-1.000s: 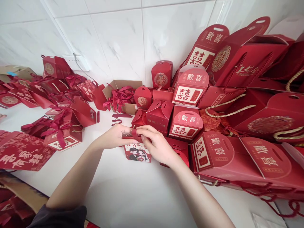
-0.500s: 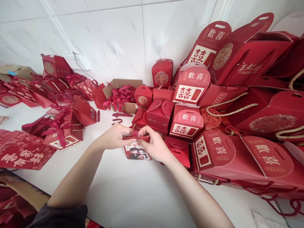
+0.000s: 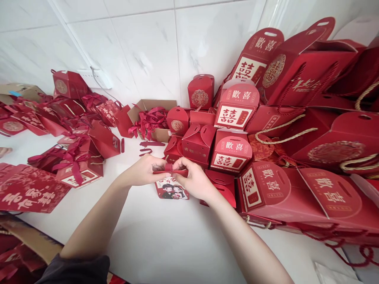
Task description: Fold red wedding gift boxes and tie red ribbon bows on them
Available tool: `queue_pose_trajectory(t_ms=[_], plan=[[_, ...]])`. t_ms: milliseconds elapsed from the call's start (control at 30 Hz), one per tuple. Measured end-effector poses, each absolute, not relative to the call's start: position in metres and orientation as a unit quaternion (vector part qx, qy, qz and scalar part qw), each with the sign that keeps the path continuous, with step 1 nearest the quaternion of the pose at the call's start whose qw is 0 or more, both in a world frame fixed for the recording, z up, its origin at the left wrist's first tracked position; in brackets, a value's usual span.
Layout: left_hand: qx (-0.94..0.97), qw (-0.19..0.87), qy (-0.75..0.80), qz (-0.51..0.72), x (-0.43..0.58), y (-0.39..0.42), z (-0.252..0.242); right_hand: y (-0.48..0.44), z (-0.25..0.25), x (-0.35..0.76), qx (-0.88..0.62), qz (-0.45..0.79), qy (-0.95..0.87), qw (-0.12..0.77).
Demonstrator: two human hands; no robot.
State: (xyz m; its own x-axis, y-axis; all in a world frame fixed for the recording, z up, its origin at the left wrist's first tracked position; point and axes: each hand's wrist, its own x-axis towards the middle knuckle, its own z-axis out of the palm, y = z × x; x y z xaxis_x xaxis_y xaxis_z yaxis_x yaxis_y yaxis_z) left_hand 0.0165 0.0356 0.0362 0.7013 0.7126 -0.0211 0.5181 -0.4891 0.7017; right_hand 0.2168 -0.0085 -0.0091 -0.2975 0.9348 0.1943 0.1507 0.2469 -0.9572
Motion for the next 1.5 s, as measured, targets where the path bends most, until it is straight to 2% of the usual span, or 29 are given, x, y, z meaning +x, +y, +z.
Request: queue_pose_trajectory(t_ms=[233, 400, 600, 800, 933, 1133, 1200, 1333, 1500], plan=[[0.853, 0.322, 0.368, 0.18, 0.026, 0.034, 0.032, -0.015, 0.001, 0.22, -0.402, 0.435, -0.685, 0.424], [0.827, 0.392, 0.361, 0.177, 0.027, 0.036, 0.03, -0.016, 0.004, 0.219, -0.413, 0.425, -0.679, 0.433], [0.818, 0.407, 0.378, 0.151, 0.021, 0.035, 0.04, -0.016, 0.005, 0.222, -0.431, 0.411, -0.668, 0.446], [0.753, 0.459, 0.402, 0.246, 0.026, 0.026, 0.043, -0.019, 0.012, 0.228, -0.441, 0.393, -0.663, 0.46], [0.771, 0.406, 0.414, 0.263, 0.025, 0.025, 0.045, -0.02, 0.015, 0.232, -0.451, 0.375, -0.67, 0.455], [0.878, 0.282, 0.384, 0.047, 0.002, 0.032, 0.057, -0.022, 0.019, 0.239, -0.477, 0.325, -0.693, 0.432], [0.886, 0.239, 0.396, 0.017, -0.005, 0.033, 0.059, -0.022, 0.02, 0.242, -0.482, 0.311, -0.697, 0.43], [0.885, 0.164, 0.436, 0.013, -0.021, 0.03, 0.069, -0.025, 0.024, 0.248, -0.486, 0.292, -0.7, 0.433], [0.811, 0.137, 0.567, 0.044, -0.061, 0.022, 0.096, -0.03, 0.029, 0.256, -0.515, 0.25, -0.694, 0.438]])
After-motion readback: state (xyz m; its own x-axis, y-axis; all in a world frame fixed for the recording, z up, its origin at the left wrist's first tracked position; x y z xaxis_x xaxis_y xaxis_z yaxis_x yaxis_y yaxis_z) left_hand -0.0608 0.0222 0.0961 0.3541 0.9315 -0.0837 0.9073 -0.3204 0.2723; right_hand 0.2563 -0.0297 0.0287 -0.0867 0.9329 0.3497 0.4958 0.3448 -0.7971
